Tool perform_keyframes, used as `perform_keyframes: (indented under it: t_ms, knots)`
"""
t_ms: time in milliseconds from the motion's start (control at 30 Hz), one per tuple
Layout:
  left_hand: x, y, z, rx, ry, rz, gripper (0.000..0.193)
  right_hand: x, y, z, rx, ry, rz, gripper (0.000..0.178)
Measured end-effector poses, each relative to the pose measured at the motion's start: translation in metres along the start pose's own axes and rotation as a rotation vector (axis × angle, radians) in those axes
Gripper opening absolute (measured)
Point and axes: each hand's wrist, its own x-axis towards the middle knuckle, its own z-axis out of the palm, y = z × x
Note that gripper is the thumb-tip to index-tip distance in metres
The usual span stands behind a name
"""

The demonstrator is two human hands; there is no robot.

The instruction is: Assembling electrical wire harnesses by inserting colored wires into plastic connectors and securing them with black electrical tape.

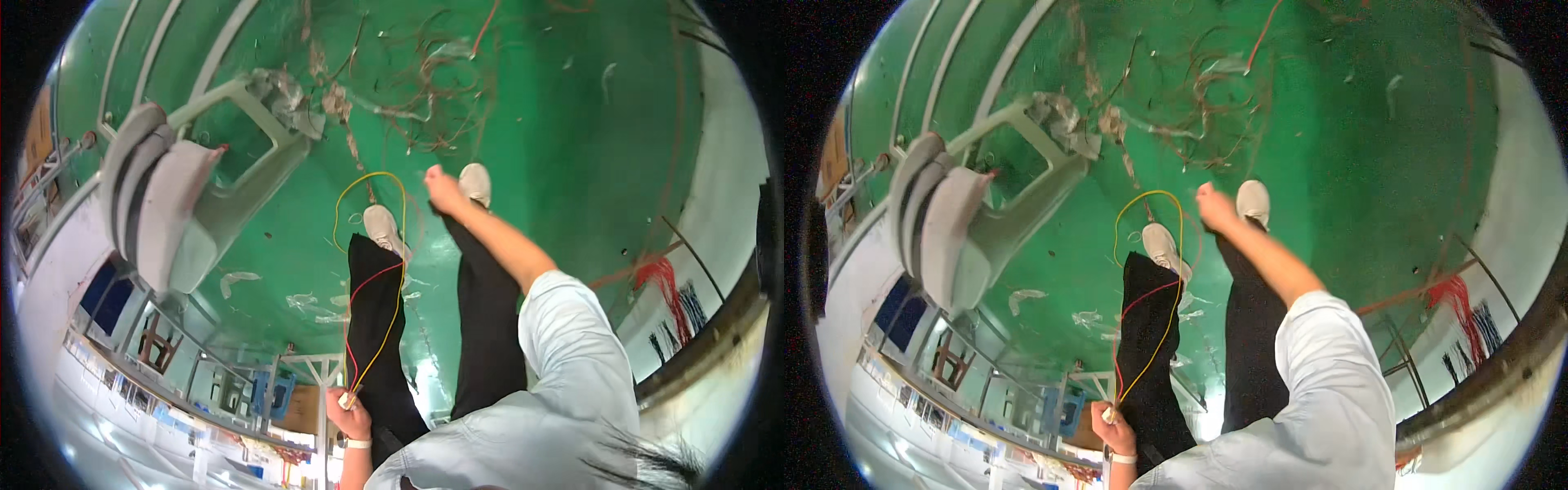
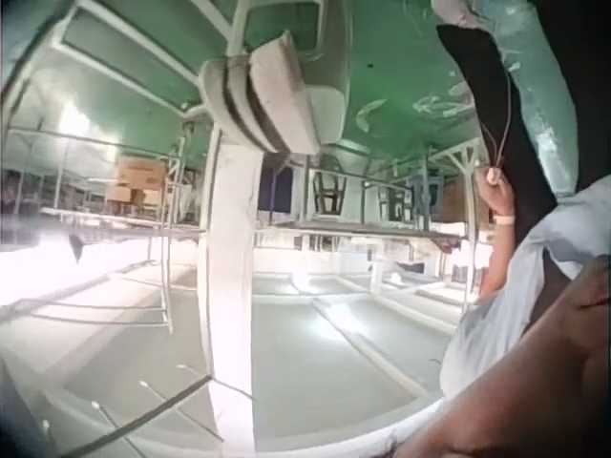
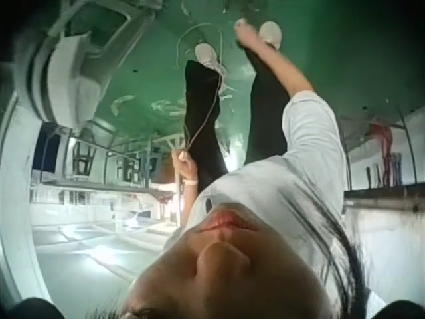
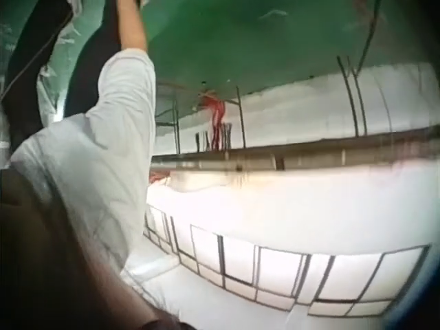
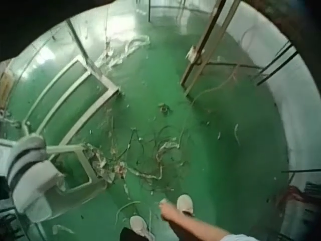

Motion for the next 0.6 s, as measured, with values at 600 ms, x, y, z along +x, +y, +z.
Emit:
perform_keyframes:
  t_ms: [600]
  knots:
    - [-0.089, 0.401, -0.202, -0.715, -1.089, 0.507, 0.044, -0.615, -0.448, -0.460, 0.877, 0.444, -0.990, 0.019]
